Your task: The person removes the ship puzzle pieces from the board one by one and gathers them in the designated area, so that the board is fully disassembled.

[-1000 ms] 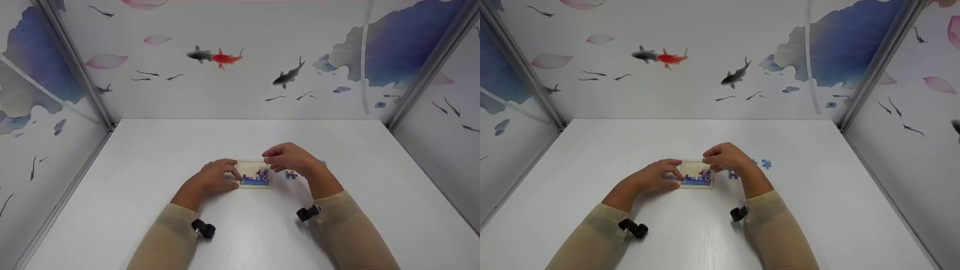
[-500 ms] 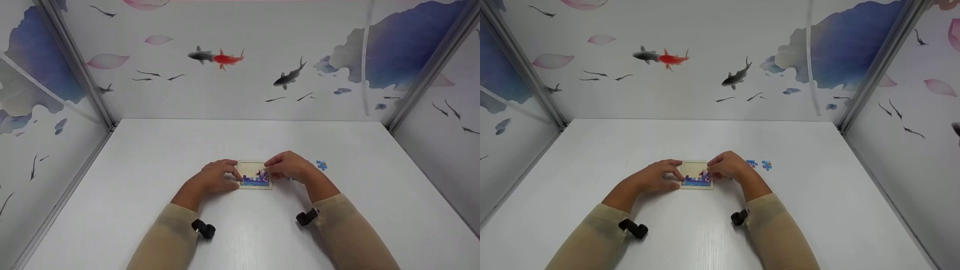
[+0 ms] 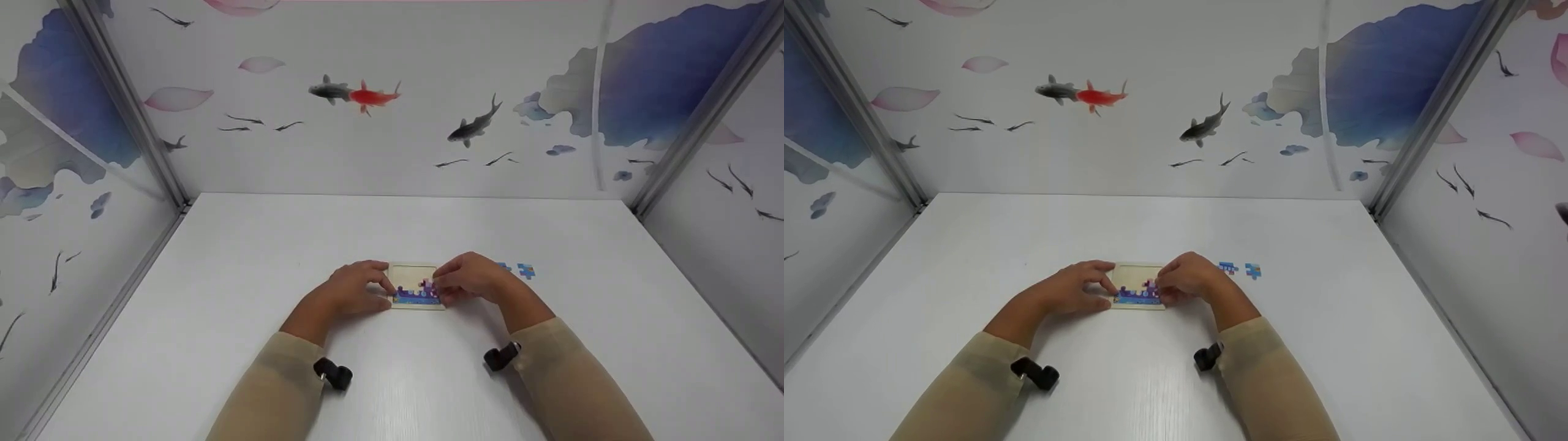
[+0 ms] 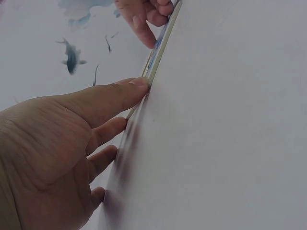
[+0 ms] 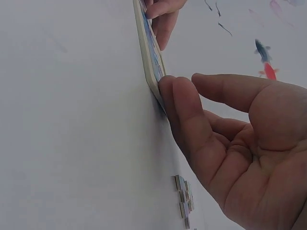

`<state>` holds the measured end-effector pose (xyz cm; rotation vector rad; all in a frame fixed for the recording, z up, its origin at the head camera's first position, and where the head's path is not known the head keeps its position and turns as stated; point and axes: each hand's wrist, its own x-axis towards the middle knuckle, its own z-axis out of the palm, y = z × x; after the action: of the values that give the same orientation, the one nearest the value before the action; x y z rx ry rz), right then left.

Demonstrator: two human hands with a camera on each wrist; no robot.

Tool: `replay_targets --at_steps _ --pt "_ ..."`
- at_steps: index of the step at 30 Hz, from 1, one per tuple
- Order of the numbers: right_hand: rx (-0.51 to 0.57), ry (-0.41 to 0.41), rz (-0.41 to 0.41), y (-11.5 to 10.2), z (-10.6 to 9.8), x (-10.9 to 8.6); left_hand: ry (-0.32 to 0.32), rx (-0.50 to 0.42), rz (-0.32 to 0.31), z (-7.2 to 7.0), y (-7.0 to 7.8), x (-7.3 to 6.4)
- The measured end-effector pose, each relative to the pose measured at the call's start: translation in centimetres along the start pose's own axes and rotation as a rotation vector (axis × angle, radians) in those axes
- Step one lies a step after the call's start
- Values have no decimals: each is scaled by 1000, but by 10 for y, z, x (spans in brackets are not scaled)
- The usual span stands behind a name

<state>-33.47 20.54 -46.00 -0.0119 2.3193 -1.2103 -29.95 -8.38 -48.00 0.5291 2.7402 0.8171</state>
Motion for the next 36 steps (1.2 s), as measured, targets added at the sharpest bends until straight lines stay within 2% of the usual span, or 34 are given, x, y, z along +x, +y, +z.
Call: replay_targets --at_steps 11,24,36 --pt "39 5 12 2 1 1 -2 -20 -49 1 1 1" --pt "38 25 4 1 2 2 0 -20 -23 1 -1 2" --pt "-42 125 -10 0 4 3 -1 1 0 1 -2 3"
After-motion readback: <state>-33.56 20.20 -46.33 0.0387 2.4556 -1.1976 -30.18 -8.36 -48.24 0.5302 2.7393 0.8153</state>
